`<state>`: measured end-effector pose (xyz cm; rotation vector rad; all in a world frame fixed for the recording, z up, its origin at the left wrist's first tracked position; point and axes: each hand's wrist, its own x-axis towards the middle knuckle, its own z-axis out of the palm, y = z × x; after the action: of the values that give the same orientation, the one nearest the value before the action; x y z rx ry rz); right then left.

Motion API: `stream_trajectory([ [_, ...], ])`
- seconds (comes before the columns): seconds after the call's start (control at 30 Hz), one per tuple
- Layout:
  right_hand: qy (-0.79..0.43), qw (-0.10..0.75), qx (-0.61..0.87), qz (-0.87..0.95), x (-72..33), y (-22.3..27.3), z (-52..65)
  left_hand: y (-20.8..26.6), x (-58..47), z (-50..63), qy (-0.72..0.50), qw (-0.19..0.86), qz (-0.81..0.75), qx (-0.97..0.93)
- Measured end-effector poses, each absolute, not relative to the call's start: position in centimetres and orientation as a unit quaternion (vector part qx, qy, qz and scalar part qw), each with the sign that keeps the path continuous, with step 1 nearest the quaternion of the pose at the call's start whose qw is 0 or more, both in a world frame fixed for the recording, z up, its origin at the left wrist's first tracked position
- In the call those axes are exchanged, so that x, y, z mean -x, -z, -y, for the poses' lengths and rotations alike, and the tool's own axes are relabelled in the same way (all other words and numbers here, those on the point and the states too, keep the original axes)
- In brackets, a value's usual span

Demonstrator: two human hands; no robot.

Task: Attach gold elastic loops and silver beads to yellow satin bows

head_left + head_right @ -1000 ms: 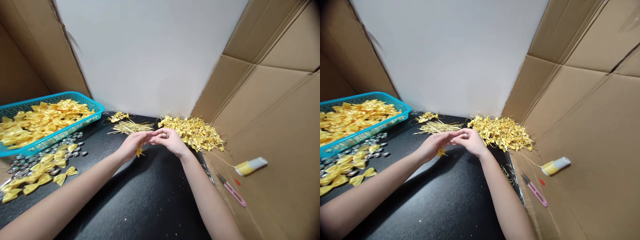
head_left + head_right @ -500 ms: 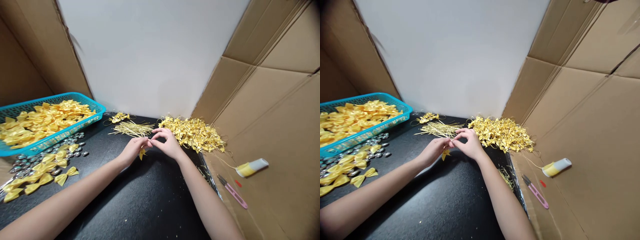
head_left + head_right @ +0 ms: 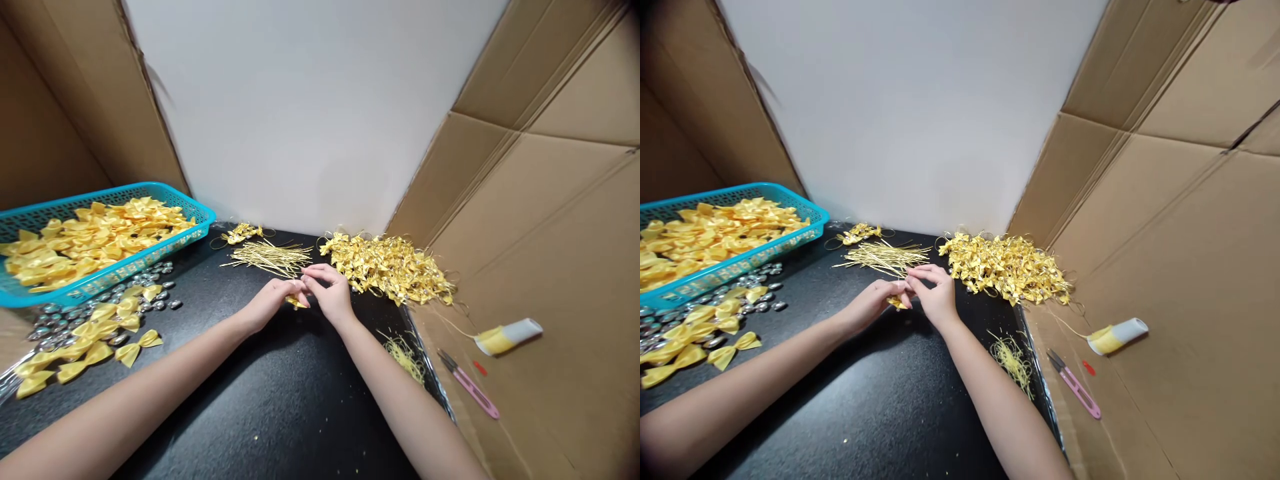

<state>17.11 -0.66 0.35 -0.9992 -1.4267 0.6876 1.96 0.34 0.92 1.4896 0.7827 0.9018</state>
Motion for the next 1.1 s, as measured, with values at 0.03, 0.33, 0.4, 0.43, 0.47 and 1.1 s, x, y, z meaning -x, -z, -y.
stream_trajectory([
  [0.03, -0.331, 0.592, 0.424, 0.6, -17.2, -0.3, 0.6, -0.9, -1.9, -0.3, -0.373, 0.575, -0.328, -0.65],
  [0.33, -0.451, 0.508, 0.423, 0.6, -17.5, -1.2, 0.7, -1.4, -1.1, -0.5, -0.29, 0.555, -0.273, -0.73],
  [0.4, -0.461, 0.484, 0.415, 0.617, -17.6, -1.4, 0.8, -1.5, -0.9, -0.7, -0.273, 0.54, -0.259, -0.753],
  [0.43, -0.464, 0.479, 0.411, 0.622, -17.6, -1.5, 0.8, -1.6, -0.7, -0.7, -0.265, 0.527, -0.25, -0.767],
  [0.47, -0.465, 0.478, 0.407, 0.625, -17.6, -1.6, 0.9, -1.6, -0.6, -0.8, -0.257, 0.512, -0.242, -0.783],
  [1.1, -0.313, 0.44, 0.455, 0.708, -19.7, -2.5, 0.2, -0.5, -0.4, -0.7, -0.342, 0.351, -0.32, -0.811],
])
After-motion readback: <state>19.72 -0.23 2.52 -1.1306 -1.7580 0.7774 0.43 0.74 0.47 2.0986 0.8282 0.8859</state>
